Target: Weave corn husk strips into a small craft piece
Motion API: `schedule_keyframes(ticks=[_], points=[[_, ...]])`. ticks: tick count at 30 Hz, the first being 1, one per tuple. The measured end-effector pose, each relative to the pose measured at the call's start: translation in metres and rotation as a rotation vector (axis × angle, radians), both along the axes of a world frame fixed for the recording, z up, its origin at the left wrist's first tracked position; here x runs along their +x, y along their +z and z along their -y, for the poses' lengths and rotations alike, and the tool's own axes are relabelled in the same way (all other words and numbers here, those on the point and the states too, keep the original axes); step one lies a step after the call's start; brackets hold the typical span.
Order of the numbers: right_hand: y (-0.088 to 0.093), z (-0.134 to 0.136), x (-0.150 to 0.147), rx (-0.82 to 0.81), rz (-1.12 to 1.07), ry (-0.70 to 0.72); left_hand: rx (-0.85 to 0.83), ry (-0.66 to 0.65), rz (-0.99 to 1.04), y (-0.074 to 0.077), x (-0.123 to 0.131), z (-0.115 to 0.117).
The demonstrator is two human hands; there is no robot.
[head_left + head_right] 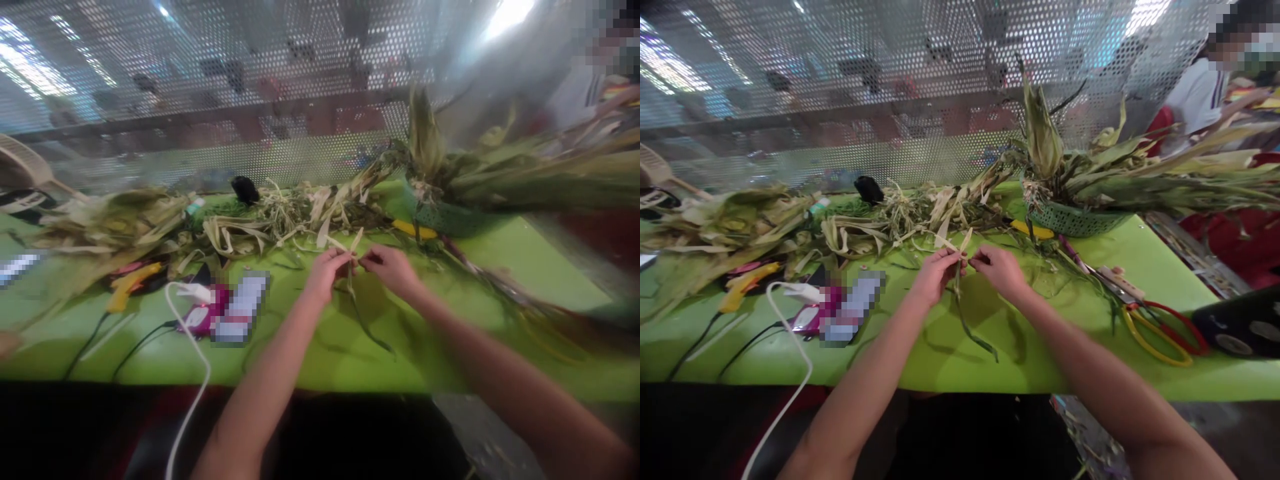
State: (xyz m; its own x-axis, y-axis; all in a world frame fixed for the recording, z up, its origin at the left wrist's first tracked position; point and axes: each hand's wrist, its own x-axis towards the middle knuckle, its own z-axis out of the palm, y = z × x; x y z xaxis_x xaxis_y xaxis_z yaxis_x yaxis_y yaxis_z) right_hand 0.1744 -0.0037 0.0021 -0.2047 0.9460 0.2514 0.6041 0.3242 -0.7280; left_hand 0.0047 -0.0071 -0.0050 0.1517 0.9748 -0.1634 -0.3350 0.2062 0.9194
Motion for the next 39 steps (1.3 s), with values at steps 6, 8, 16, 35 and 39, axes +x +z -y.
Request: schedule_keyframes(ticks=[6, 8, 16, 35, 39], points=[[0.012, 0.014, -0.004, 0.471, 0.135, 0.008, -0.065, 0.005, -0.055, 0.0, 0.0, -0.003], [0.011, 0.019, -0.009, 0.55, 0.203, 0.107, -0.063, 0.016, -0.024, 0.0, 0.003, -0.002], [-0.009, 0.019, -0.021, 0.691, 0.408, 0.283, -0.149, -0.024, 0.26, 0.013, 0.01, 0.011], [-0.007, 0.017, -0.02, 0.724, 0.475, 0.281, -0.181, 0.027, 0.265, 0.009, 0.015, 0.009], [-0.004, 0.018, -0.014, 0.707, 0.41, 0.212, -0.097, 0.018, 0.246, 0.0, 0.015, 0.006]])
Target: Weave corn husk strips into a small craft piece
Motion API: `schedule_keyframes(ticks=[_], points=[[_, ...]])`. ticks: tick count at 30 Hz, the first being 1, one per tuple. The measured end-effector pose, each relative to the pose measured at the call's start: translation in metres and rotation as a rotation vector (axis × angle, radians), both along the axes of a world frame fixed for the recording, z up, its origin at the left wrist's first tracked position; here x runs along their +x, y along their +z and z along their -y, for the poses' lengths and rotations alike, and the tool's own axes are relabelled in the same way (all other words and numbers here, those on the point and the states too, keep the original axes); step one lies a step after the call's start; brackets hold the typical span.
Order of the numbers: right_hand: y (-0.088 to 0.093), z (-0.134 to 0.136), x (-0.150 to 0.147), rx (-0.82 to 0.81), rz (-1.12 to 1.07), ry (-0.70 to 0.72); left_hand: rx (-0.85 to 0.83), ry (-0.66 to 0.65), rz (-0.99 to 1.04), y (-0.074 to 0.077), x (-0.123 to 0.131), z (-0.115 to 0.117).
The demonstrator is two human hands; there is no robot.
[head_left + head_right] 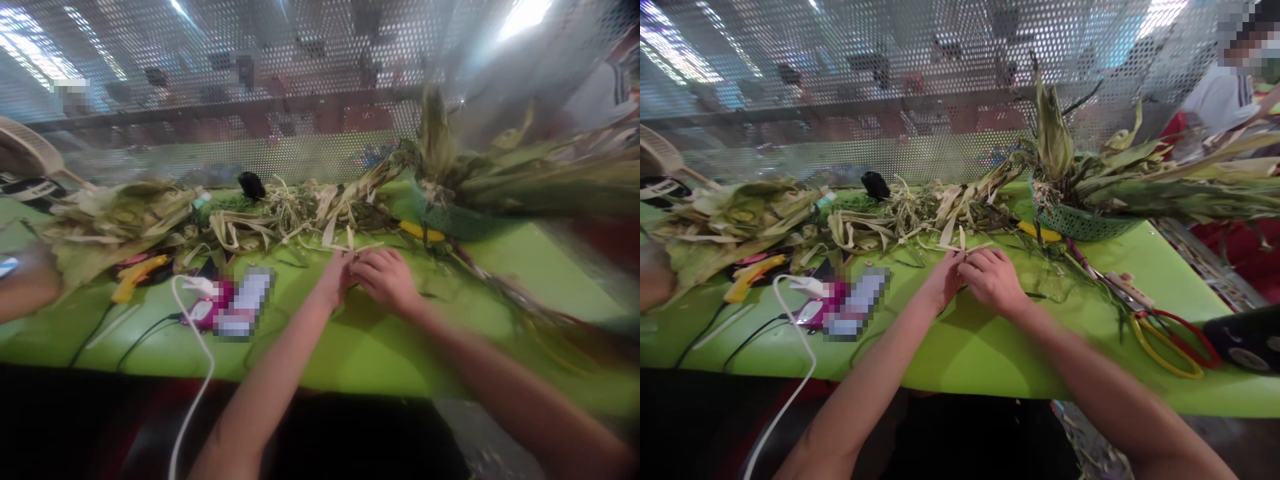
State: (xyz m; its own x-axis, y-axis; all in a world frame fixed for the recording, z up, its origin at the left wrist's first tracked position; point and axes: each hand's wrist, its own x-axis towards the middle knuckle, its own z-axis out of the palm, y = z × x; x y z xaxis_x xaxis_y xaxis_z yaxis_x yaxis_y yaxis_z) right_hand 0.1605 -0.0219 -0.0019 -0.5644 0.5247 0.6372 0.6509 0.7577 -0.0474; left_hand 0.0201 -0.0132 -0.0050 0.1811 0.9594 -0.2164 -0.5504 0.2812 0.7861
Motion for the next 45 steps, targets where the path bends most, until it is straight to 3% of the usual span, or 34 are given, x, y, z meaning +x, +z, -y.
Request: schedule_keyframes(ticks=[4, 8, 17, 23, 28, 32, 36, 41, 45], points=[[0.009, -0.001, 0.008, -0.033, -0.164, -0.127, 0.113, 0.0, -0.089, -0.009, -0.002, -0.006], [0.016, -0.006, 0.014, -0.148, -0.33, -0.206, 0.14, -0.034, -0.169, -0.006, -0.003, -0.006], [0.012, -0.012, 0.016, -0.648, -0.677, -0.203, 0.246, -0.08, -0.219, 0.004, 0.0, 0.001], [0.016, -0.012, 0.018, -0.761, -0.666, -0.143, 0.274, 0.033, -0.311, 0.0, -0.002, -0.002], [0.025, -0.006, 0.015, -0.678, -0.509, -0.057, 0.237, 0.101, -0.346, -0.001, -0.007, -0.005], [0.026, -0.004, 0.014, -0.603, -0.465, -0.004, 0.293, 0.076, -0.494, -0.002, -0.008, -0.005], [0.023, -0.006, 0.016, -0.571, -0.476, -0.061, 0.424, -0.008, -0.652, -0.003, -0.005, -0.003], [0.02, -0.008, 0.015, -0.522, -0.536, -0.178, 0.504, -0.044, -0.623, -0.003, -0.001, 0.002], [0.018, -0.007, 0.014, -0.467, -0.585, -0.184, 0.523, -0.096, -0.602, -0.001, 0.002, 0.007]])
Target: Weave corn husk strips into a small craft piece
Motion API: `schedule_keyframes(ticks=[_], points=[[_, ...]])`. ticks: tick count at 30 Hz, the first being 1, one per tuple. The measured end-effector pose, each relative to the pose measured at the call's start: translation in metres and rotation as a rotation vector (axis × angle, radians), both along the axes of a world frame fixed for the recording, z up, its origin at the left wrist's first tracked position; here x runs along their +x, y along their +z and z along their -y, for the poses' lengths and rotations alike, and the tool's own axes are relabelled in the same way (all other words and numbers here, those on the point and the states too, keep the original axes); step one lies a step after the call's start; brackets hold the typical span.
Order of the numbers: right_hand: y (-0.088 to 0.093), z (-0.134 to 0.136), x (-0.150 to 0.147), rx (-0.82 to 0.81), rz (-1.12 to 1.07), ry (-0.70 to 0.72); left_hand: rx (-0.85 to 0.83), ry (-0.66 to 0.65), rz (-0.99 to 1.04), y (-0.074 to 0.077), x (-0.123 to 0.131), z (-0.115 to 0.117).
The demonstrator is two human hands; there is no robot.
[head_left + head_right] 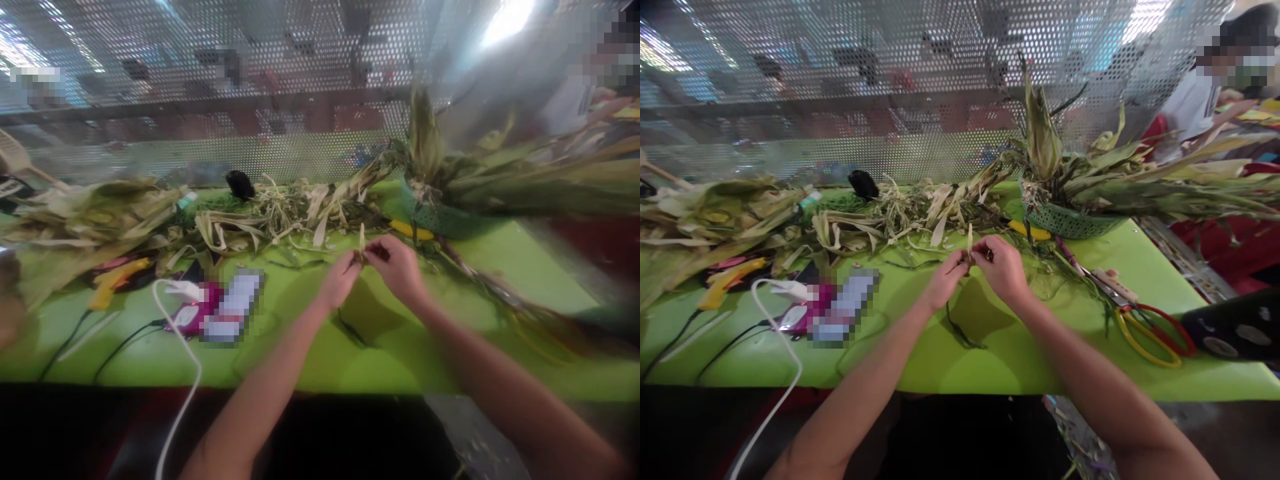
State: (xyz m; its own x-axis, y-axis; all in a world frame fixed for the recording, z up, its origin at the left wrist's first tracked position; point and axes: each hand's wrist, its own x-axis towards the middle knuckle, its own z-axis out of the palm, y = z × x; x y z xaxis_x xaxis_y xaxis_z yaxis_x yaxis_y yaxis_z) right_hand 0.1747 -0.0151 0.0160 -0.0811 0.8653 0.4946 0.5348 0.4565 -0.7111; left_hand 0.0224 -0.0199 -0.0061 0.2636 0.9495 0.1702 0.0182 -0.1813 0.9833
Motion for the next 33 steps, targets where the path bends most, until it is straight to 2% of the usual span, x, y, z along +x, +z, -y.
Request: schedule_keyframes(ticks=[6, 15, 22, 26, 31, 33], points=[[0.001, 0.001, 0.0, 0.086, -0.045, -0.007, -0.062, 0.078, 0.022, 0.002, -0.001, -0.002], [-0.006, 0.003, -0.003, 0.079, 0.193, -0.08, -0.131, 0.127, 0.149, -0.001, 0.0, -0.003], [-0.005, 0.008, -0.007, 0.211, 0.342, -0.074, -0.163, 0.186, 0.154, -0.003, 0.003, -0.004], [-0.006, 0.009, -0.012, 0.044, 0.175, -0.019, -0.129, 0.207, 0.201, -0.005, 0.004, -0.003], [-0.011, 0.001, -0.011, -0.308, -0.236, 0.114, -0.132, 0.26, 0.161, -0.006, -0.001, -0.003], [-0.012, -0.003, -0.01, -0.381, -0.389, 0.135, -0.147, 0.241, 0.177, -0.004, -0.002, -0.003]])
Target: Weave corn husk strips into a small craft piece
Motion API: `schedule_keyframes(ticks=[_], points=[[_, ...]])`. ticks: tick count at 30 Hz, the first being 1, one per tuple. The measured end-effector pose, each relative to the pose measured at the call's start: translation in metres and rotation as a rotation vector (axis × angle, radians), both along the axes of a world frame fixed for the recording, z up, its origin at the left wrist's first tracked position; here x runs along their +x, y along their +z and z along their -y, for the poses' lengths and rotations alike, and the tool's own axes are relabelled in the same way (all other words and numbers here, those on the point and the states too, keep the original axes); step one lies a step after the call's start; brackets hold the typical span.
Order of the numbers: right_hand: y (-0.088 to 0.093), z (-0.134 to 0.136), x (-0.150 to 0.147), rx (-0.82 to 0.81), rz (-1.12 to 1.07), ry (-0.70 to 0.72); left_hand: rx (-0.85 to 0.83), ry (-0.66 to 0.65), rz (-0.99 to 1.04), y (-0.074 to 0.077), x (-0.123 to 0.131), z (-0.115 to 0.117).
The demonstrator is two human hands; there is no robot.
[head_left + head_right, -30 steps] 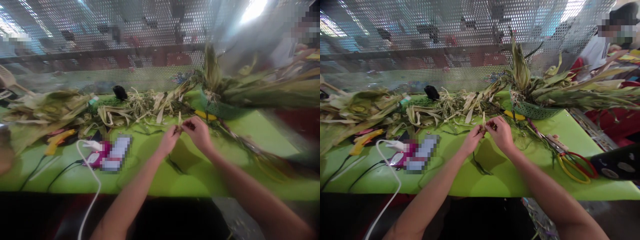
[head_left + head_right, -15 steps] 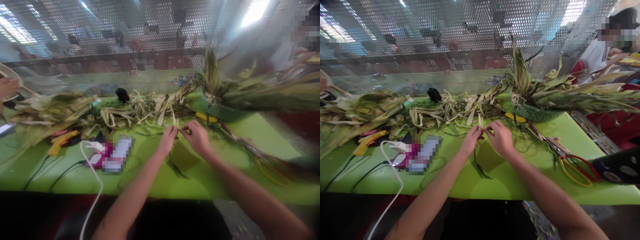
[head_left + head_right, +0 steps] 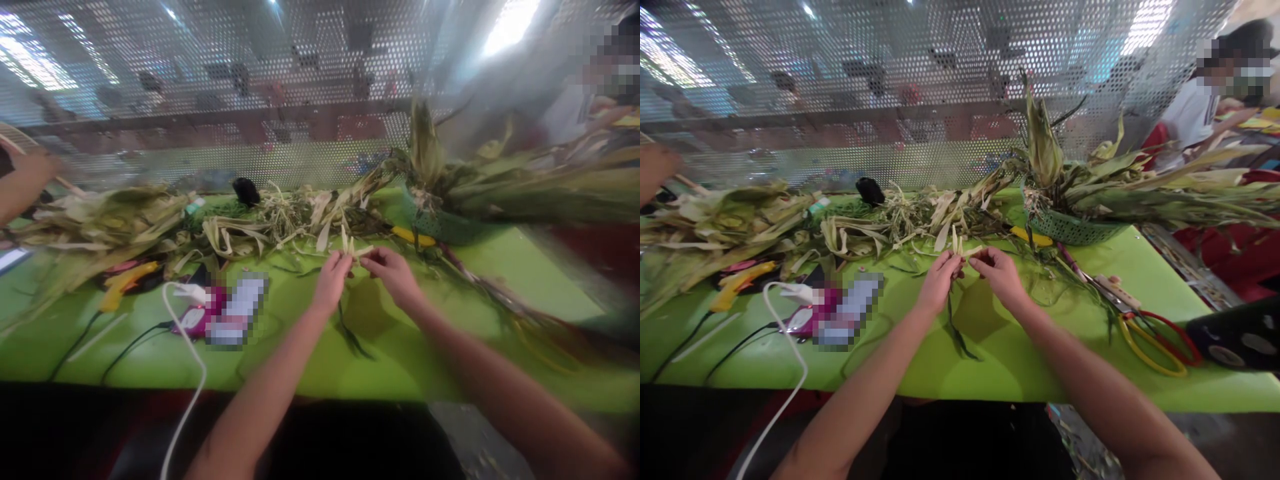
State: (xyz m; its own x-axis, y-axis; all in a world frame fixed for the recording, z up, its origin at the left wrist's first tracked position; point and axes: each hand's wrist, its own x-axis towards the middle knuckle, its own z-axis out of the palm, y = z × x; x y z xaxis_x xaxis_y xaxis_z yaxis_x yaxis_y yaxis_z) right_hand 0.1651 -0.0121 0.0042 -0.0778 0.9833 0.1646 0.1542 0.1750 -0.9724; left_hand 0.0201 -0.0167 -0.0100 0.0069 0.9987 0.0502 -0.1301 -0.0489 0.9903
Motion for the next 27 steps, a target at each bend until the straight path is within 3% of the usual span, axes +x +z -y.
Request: schedule_keyframes(ticks=[5, 10, 14, 18, 22, 27], points=[[0.002, -0.001, 0.002, 0.113, -0.077, -0.057, -0.013, -0.057, -0.036, 0.004, 0.0, 0.0], [0.006, 0.006, 0.003, 0.429, 0.253, -0.091, 0.054, -0.052, -0.278, 0.006, 0.0, -0.001], [0.009, 0.007, 0.006, 0.514, 0.384, -0.031, 0.135, -0.03, -0.533, 0.006, 0.0, 0.001], [0.01, 0.003, 0.007, 0.397, 0.294, -0.01, 0.227, -0.093, -0.582, 0.009, 0.0, 0.005], [0.01, -0.001, 0.008, 0.151, 0.08, 0.018, 0.216, -0.189, -0.51, 0.013, 0.0, 0.009], [0.011, -0.004, 0.007, -0.021, -0.049, -0.029, 0.199, -0.23, -0.433, 0.015, 0.0, 0.011]])
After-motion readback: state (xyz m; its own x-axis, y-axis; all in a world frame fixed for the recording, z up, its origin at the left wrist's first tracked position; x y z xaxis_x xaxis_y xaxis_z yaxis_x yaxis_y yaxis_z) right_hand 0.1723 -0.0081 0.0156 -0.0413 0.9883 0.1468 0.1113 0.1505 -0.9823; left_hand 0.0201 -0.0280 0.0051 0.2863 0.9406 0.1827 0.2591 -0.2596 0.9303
